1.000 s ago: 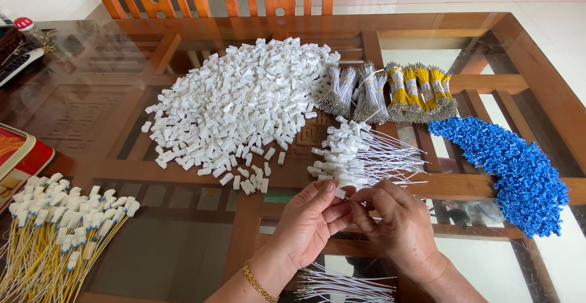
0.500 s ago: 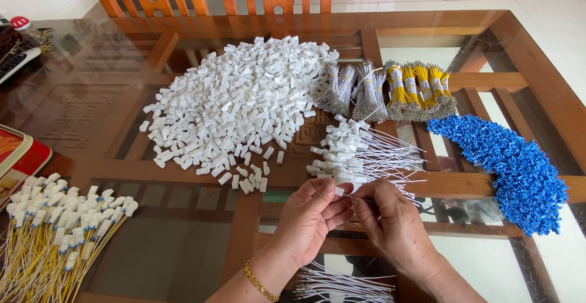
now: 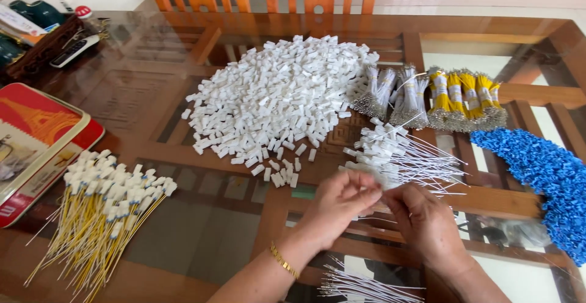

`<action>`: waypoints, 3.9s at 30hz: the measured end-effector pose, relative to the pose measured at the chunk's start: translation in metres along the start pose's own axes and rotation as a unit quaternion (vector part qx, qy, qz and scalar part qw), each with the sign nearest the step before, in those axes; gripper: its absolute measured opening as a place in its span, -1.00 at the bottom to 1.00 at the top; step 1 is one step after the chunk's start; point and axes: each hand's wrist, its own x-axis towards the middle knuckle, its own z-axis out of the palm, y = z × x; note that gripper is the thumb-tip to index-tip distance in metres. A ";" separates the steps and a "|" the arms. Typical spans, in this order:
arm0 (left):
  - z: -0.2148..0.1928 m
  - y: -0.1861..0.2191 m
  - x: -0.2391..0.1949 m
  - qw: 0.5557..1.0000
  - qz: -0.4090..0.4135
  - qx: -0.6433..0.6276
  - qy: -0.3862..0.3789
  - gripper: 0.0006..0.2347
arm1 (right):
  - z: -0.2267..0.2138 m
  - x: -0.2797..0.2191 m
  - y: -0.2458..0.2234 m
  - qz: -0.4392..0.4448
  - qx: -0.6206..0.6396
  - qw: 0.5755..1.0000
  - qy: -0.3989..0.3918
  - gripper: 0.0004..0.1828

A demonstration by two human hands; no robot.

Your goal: The person repeatedly picks small white foam pieces and slides them onto thin metal rods, then places the assembled rods into a growing bundle on the table. The process continues throughout the clip with no other tools used.

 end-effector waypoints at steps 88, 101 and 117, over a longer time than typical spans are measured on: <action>-0.002 -0.035 0.005 0.954 -0.008 -0.301 -0.017 -0.85 | -0.026 0.000 -0.020 0.028 0.103 0.994 0.002 -0.92; -0.060 0.011 0.034 0.746 0.156 0.627 0.162 -0.69 | 0.004 0.024 0.011 0.041 -0.011 0.999 -0.034 -0.78; -0.056 0.020 0.011 0.832 0.195 0.505 0.121 -0.88 | -0.037 0.017 -0.023 0.184 0.048 0.976 -0.107 -0.88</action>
